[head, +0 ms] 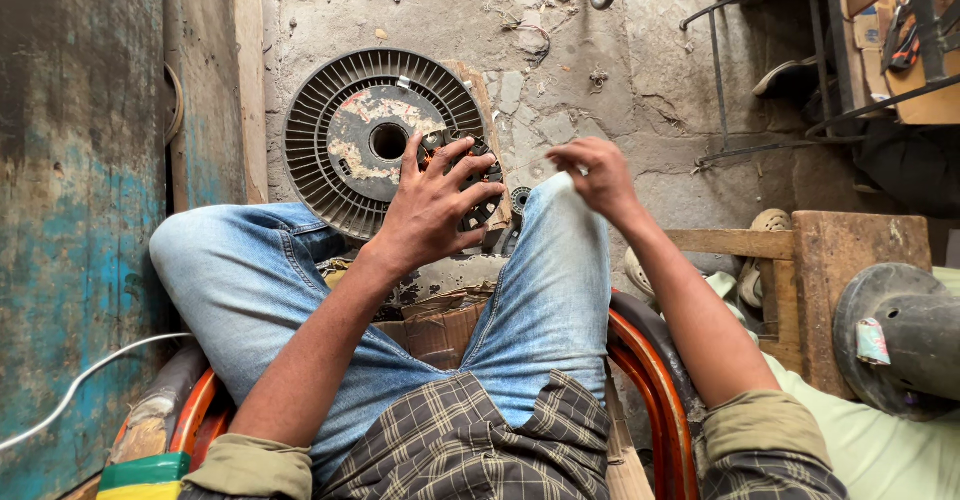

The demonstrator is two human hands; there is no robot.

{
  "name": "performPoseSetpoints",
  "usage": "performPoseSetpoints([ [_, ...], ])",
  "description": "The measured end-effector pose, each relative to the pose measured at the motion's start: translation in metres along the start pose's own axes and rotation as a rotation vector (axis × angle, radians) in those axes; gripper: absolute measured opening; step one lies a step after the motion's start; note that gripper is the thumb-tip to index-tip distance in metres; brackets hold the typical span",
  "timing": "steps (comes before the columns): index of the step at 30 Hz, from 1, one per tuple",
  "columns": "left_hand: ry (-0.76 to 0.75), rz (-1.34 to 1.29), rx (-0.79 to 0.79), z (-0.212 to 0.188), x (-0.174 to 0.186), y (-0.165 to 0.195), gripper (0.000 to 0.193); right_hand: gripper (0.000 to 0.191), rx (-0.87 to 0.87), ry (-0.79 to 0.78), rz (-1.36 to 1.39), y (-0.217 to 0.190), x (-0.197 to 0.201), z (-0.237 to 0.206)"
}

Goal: The person winds copper wire by hand around the slots of a motor stator core held on the lap. The person repeatedly pulls wire from a nearby spool, wraps it into each slot, and adjusts the coil shape with both hands.

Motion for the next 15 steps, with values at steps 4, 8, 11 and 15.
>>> performPoseSetpoints([
  [4,-0.022,-0.005,0.004,0.000,0.000,-0.001,0.064,0.012,-0.244,0.061,-0.220,0.026,0.008,-0.004],
  [8,-0.038,-0.021,-0.014,0.002,0.001,-0.003,0.063,0.015,-0.348,0.134,-0.230,0.029,0.022,0.007],
  [11,-0.052,-0.026,-0.045,0.000,0.003,-0.007,0.063,0.013,-0.262,0.205,0.113,0.026,0.033,0.017],
  [15,-0.054,-0.029,-0.050,-0.002,0.002,-0.010,0.060,0.014,-0.019,0.352,0.436,0.009,0.075,0.017],
])
Point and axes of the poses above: each hand's wrist, its own z-axis towards the middle knuckle, its own x-axis out of the back of the hand, y = z × x, the point moved 3 cm from there along z, towards the middle knuckle, and after that the axes turned 11 degrees about -y, right-handed, at the moved point
